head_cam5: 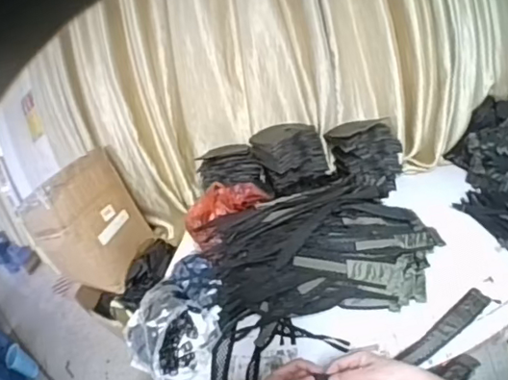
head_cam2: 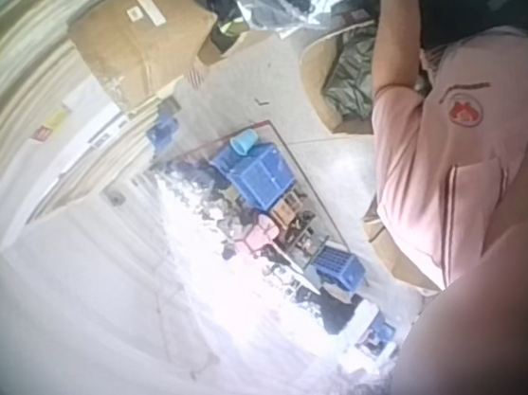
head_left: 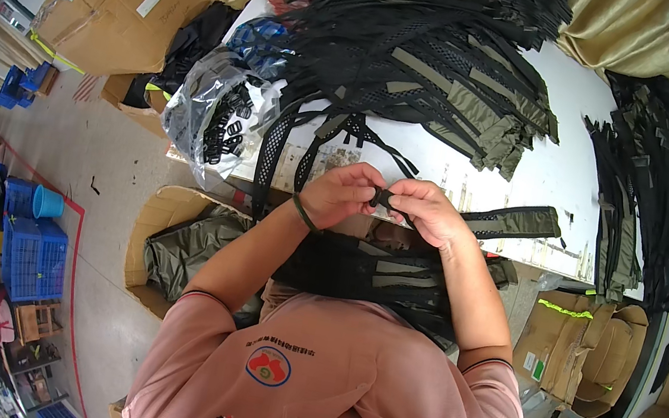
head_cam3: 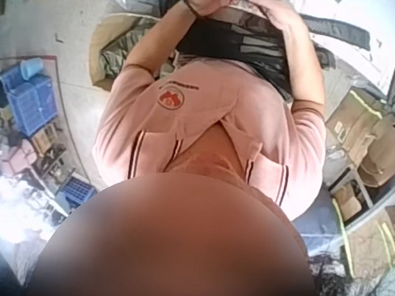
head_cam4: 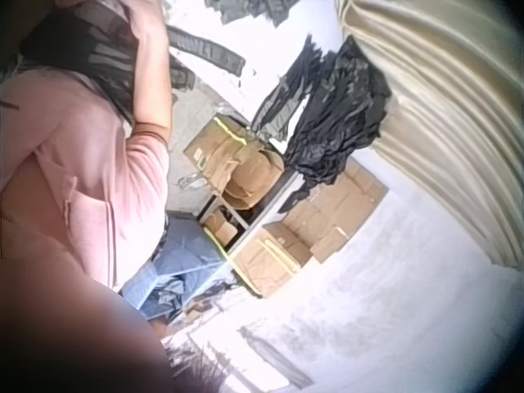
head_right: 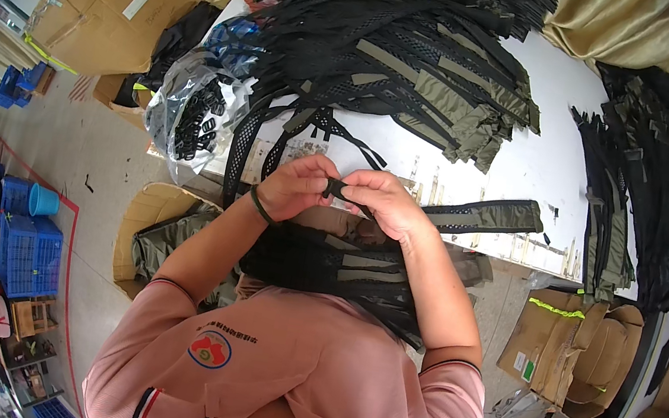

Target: The recorder is assembling small plastic buckles and components onto backpack shoulder straps and netting pieces.

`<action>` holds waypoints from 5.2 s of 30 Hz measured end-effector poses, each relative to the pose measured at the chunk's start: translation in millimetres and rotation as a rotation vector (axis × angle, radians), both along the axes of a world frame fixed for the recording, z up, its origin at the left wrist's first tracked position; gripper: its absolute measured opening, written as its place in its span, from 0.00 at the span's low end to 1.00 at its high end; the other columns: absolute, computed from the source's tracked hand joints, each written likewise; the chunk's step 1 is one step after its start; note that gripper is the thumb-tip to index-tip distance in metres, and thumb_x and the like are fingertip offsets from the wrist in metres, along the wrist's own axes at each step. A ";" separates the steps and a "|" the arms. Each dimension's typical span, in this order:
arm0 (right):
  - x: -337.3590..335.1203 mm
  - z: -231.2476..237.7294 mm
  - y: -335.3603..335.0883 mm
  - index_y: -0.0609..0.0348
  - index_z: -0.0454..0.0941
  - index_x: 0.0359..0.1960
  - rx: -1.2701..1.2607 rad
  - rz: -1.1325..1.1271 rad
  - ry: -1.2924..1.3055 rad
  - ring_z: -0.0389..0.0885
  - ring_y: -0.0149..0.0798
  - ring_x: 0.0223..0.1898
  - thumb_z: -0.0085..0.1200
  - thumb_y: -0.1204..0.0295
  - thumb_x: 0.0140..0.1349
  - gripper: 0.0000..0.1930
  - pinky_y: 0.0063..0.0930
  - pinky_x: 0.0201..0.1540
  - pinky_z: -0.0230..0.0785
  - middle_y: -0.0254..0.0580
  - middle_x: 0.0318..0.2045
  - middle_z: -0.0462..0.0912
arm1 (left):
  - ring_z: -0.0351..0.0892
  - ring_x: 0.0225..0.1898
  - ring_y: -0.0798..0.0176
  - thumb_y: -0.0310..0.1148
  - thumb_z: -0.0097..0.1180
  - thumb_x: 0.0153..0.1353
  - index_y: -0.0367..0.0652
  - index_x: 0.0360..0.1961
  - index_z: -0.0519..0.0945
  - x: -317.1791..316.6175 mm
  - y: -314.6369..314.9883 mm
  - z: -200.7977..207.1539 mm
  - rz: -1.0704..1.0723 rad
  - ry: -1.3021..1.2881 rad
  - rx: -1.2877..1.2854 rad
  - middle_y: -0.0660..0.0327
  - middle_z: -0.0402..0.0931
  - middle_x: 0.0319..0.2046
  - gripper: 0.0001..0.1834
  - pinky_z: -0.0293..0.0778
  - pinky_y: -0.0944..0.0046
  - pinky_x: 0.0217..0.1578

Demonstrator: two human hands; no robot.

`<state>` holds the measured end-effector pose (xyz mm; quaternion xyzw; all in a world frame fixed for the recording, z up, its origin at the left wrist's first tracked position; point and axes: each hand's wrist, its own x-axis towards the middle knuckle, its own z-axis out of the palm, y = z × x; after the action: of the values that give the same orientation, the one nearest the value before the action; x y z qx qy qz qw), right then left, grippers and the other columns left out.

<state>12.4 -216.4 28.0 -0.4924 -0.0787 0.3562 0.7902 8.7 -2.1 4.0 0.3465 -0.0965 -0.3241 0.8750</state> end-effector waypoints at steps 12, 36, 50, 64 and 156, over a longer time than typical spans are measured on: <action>-7.9 12.1 11.0 0.63 0.78 0.32 -0.267 -0.075 -0.176 0.68 0.21 0.25 0.53 0.76 0.60 0.04 0.14 0.29 0.60 0.27 0.25 0.76 | 0.71 0.40 0.69 0.25 0.53 0.62 0.39 0.46 0.72 0.3 -4.0 -7.0 0.047 -0.040 -0.044 0.62 0.73 0.40 0.11 0.68 0.66 0.42; -13.9 16.5 6.2 0.61 0.78 0.31 -0.073 -0.085 -0.078 0.68 0.20 0.28 0.53 0.73 0.61 0.05 0.14 0.32 0.61 0.31 0.29 0.79 | 0.74 0.39 0.68 0.23 0.52 0.61 0.39 0.44 0.73 -2.2 -8.6 -4.6 0.042 -0.100 -0.143 0.61 0.75 0.38 0.10 0.70 0.67 0.42; -27.9 28.7 9.9 0.59 0.77 0.30 -0.718 -0.320 -1.254 0.71 0.44 0.27 0.58 0.78 0.48 0.07 0.31 0.38 0.62 0.41 0.22 0.72 | 0.73 0.40 0.67 0.24 0.51 0.61 0.39 0.44 0.73 -8.1 -12.6 -9.1 0.063 -0.023 -0.065 0.63 0.75 0.39 0.09 0.68 0.66 0.41; -26.9 34.6 15.5 0.62 0.80 0.37 -0.675 -0.276 -0.875 0.78 0.40 0.35 0.58 0.77 0.51 0.10 0.30 0.43 0.67 0.45 0.34 0.82 | 0.77 0.39 0.64 0.22 0.51 0.59 0.38 0.47 0.72 -4.4 -20.0 -21.0 0.121 0.015 0.035 0.57 0.75 0.39 0.14 0.74 0.67 0.37; -80.7 -108.3 -9.9 0.63 0.43 0.68 -0.504 0.893 -0.250 0.49 0.45 0.68 0.58 0.52 0.57 0.47 0.33 0.67 0.44 0.56 0.68 0.49 | 0.60 0.63 0.49 0.56 0.45 0.63 0.39 0.64 0.59 -162.6 28.8 -76.4 -0.377 0.653 0.206 0.49 0.61 0.62 0.38 0.55 0.52 0.63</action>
<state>-68.4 -226.3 -80.4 -0.6242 -0.2864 0.6047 0.4033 -153.9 26.7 -72.4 0.2871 0.1582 -0.5804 0.7454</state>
